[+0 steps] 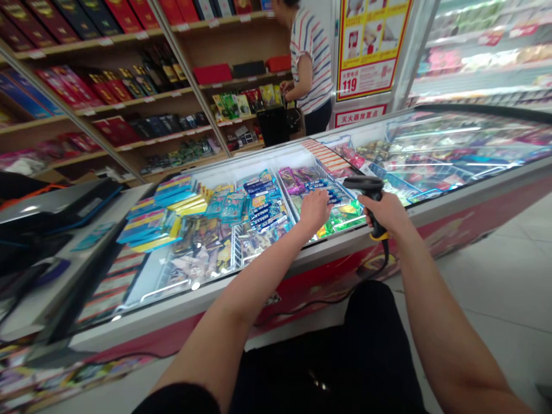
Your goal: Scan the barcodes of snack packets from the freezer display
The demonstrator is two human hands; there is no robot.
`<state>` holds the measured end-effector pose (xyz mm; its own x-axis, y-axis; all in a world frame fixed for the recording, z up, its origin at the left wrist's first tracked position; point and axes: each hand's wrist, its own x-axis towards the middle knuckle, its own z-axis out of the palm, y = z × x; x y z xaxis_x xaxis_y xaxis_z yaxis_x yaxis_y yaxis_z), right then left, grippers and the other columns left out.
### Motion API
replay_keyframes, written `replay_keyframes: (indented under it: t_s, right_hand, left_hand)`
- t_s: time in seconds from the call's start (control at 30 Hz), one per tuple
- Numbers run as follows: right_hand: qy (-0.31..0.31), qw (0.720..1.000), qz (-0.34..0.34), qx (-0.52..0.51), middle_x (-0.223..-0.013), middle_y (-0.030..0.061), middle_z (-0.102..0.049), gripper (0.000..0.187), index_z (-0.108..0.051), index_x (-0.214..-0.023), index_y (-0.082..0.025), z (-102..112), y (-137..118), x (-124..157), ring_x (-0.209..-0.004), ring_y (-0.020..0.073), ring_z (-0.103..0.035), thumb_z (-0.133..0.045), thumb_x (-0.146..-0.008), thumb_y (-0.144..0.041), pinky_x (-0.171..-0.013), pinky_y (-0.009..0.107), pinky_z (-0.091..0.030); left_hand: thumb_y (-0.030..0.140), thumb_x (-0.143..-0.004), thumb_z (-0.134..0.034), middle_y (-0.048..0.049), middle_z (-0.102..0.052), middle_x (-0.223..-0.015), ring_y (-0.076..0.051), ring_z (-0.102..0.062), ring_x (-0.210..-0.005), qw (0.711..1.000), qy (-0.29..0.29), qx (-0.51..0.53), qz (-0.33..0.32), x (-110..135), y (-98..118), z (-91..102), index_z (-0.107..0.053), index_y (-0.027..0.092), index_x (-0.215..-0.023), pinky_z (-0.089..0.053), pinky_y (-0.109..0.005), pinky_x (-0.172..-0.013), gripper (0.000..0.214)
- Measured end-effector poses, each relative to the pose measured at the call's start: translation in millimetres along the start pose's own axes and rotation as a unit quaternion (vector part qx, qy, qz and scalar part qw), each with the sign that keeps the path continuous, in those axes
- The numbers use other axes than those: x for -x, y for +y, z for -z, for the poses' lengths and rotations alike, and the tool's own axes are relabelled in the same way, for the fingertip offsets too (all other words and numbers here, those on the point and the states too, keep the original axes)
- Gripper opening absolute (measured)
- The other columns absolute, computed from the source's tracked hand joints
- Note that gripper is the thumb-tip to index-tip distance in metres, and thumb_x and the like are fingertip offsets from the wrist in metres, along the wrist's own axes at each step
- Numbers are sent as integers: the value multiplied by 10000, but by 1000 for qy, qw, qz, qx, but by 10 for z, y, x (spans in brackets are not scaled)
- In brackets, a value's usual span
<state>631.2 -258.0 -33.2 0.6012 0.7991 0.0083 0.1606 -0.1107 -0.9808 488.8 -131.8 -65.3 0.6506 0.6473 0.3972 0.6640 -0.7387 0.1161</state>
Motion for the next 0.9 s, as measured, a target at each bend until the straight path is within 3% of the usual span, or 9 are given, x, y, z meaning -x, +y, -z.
replay_keyframes:
  t_s: [0.23,0.47,0.63,0.73,0.9]
  right_hand:
    - [-8,1000,2,17,-479,-19,-553,197,-545,-719,-177,-80,-2,-16,-327,114,-498,-697,-779,-288,-309,216,-420]
    - [-34,998,20,53,-463,-14,-540,223,-534,-661,-176,-255,-76,32,-312,109,-480,-662,-803,-290,-310,220,-406]
    - [-56,996,30,68,-480,-8,-555,216,-551,-683,-172,-432,-130,45,-331,111,-499,-676,-801,-303,-320,214,-407]
    - [-75,994,35,71,-477,-15,-550,212,-538,-693,-178,-566,-197,59,-334,109,-501,-679,-802,-292,-327,209,-408]
    - [-93,991,34,93,-452,-20,-533,240,-513,-675,-188,-777,-348,109,-332,111,-498,-669,-822,-296,-334,209,-404]
  left_hand:
    - [339,-910,-608,-106,-647,-1125,-239,-589,-1072,999,-5,-4,54,-106,-78,62,-604,163,-1052,-417,-321,-913,226]
    - [470,-921,-551,-127,-601,-1231,-264,-524,-1186,996,-7,-32,79,173,-446,439,-573,168,-1193,-388,-363,-1008,407]
    - [569,-877,-557,-183,-451,-1433,-366,-412,-1319,977,-106,-97,155,625,-865,693,-457,187,-1356,-357,-491,-1054,620]
    - [472,-927,-504,-205,-398,-1479,-391,-364,-1361,961,-160,-123,187,804,-990,734,-392,186,-1414,-347,-529,-1059,576]
    - [359,-944,-469,-235,-420,-1443,-379,-380,-1354,965,-166,-139,151,709,-1023,660,-370,124,-1433,-348,-472,-1068,551]
